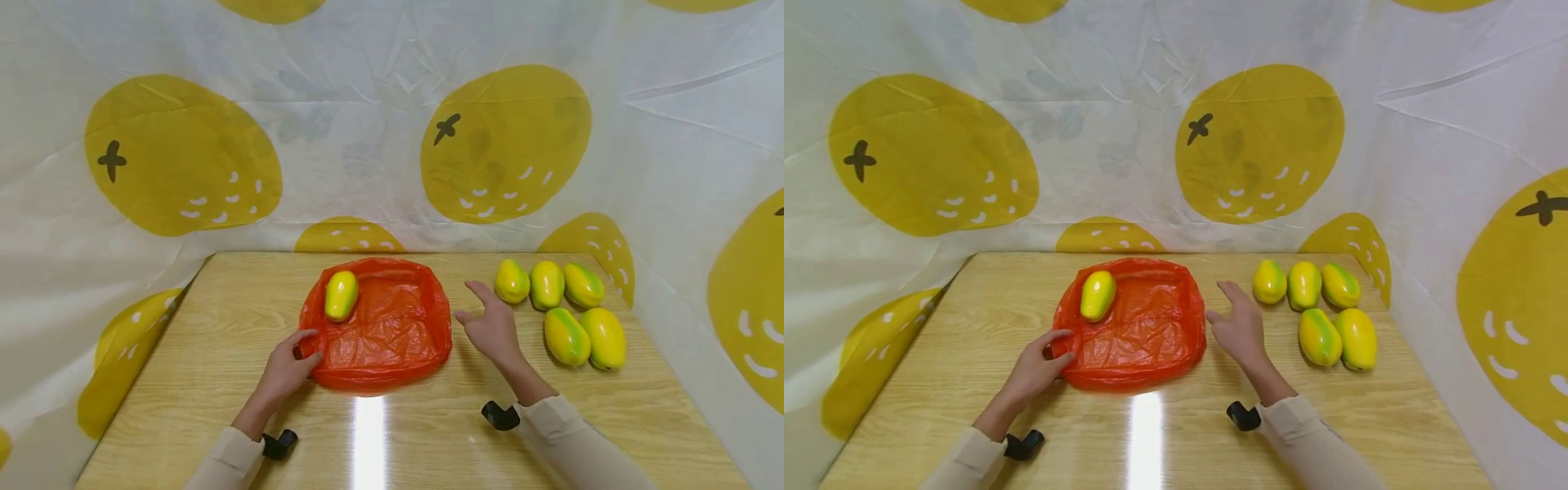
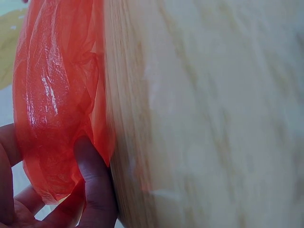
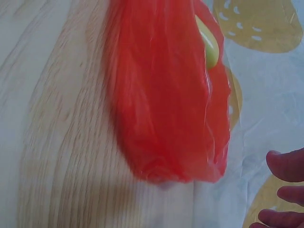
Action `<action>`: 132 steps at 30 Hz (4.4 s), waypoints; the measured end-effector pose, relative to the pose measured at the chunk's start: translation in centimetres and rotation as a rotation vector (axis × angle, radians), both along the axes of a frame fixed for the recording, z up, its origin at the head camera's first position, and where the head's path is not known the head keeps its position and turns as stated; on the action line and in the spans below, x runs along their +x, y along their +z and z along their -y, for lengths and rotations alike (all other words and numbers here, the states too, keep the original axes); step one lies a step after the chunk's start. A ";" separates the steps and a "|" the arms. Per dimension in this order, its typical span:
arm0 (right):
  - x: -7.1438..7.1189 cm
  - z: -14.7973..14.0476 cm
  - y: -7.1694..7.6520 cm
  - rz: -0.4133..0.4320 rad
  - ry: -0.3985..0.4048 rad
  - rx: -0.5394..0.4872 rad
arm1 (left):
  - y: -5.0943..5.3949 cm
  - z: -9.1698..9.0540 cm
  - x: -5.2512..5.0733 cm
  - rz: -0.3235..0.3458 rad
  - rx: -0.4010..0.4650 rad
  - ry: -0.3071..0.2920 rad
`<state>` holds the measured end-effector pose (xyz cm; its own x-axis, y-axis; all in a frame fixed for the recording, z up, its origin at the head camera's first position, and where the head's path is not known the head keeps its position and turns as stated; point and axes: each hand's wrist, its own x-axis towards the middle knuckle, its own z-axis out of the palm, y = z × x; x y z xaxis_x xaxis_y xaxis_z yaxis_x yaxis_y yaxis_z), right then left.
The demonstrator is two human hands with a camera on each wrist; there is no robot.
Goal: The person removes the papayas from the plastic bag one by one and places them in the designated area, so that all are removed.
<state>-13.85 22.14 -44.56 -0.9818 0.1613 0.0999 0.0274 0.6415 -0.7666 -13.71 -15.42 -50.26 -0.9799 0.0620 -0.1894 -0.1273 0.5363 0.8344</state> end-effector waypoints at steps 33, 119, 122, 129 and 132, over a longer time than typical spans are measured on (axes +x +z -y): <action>-4.6 9.9 -1.1 0.177 0.033 -0.510 | -0.4 -0.2 -0.1 -0.017 -0.017 0.018; -5.2 15.4 0.6 0.242 -0.016 -0.550 | -0.2 -0.4 0.2 0.015 -0.037 -0.007; -4.8 14.6 0.8 0.249 -0.016 -0.529 | -0.2 -0.4 0.2 0.022 -0.037 -0.004; -4.1 12.9 1.0 0.238 -0.037 -0.470 | -0.2 -0.4 0.4 0.020 -0.040 -0.013; -3.8 12.2 1.1 0.234 -0.035 -0.461 | -0.2 -0.3 0.4 0.021 -0.037 -0.012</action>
